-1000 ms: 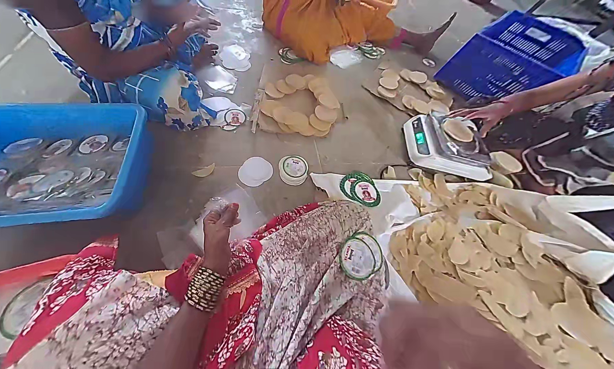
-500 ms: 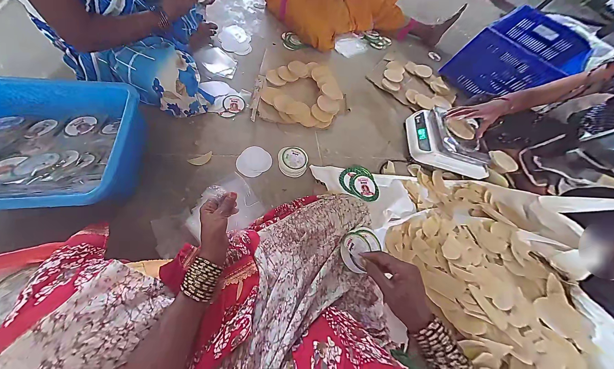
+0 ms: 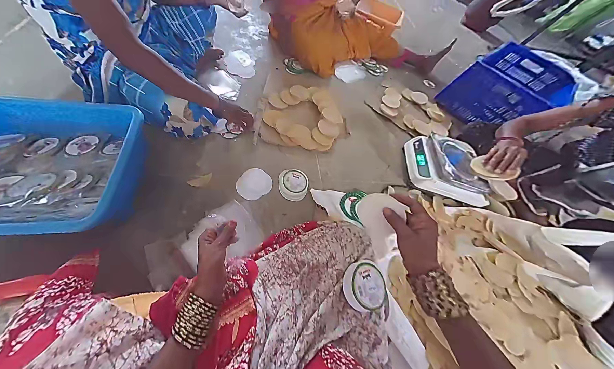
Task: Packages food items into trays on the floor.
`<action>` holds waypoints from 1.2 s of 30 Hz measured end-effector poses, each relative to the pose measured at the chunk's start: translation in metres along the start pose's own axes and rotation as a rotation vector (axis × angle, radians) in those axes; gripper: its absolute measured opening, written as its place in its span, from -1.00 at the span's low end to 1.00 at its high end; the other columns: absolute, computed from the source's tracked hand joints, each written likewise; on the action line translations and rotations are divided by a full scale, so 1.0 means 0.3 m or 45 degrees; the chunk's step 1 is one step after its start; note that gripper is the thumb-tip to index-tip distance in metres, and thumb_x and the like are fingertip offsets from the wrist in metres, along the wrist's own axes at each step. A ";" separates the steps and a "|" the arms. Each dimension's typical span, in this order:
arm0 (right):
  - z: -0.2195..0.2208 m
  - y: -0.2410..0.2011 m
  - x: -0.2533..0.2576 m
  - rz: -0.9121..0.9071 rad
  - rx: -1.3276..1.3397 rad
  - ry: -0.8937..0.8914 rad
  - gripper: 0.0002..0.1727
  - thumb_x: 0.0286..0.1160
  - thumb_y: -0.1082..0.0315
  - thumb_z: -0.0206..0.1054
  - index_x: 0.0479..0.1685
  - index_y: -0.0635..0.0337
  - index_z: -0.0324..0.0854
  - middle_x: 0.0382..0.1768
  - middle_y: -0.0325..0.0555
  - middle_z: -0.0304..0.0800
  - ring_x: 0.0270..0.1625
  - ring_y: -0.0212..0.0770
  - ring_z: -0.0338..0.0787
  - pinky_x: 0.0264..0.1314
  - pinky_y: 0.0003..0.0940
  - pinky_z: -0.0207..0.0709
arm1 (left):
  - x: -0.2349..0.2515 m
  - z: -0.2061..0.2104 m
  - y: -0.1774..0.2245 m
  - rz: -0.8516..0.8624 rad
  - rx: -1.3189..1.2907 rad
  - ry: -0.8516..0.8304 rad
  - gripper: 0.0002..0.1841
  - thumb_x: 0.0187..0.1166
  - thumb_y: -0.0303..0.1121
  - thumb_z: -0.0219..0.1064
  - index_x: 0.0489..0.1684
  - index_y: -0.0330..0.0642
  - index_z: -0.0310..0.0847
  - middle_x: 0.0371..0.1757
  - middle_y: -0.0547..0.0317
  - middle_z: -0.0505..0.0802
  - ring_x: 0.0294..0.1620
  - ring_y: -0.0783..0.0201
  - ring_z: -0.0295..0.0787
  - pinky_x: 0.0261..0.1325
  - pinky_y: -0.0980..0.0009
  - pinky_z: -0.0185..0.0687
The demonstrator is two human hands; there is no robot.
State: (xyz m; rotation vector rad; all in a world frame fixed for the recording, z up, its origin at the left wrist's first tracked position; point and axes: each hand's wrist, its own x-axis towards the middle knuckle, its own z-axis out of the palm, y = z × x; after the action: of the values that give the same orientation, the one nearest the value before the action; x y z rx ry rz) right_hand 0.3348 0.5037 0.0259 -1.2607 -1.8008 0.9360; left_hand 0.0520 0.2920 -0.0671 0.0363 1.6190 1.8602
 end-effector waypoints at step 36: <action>0.726 0.058 0.940 -0.223 -0.880 -0.494 -0.51 0.71 0.41 0.13 0.60 0.32 0.44 0.10 0.62 0.72 0.21 0.62 0.70 0.25 0.56 0.44 | 0.024 0.024 -0.071 -0.167 -0.100 -0.058 -0.88 0.52 -0.62 0.32 -0.32 -0.23 0.74 -0.50 0.28 0.83 -0.49 0.48 0.72 -0.28 0.52 0.70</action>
State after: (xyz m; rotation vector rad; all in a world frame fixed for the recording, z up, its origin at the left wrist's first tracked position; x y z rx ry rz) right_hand 0.0819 0.7447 -0.0460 -1.3407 -2.6388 0.4822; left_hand 0.0593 0.3021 -0.0872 -0.0596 1.4809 1.8076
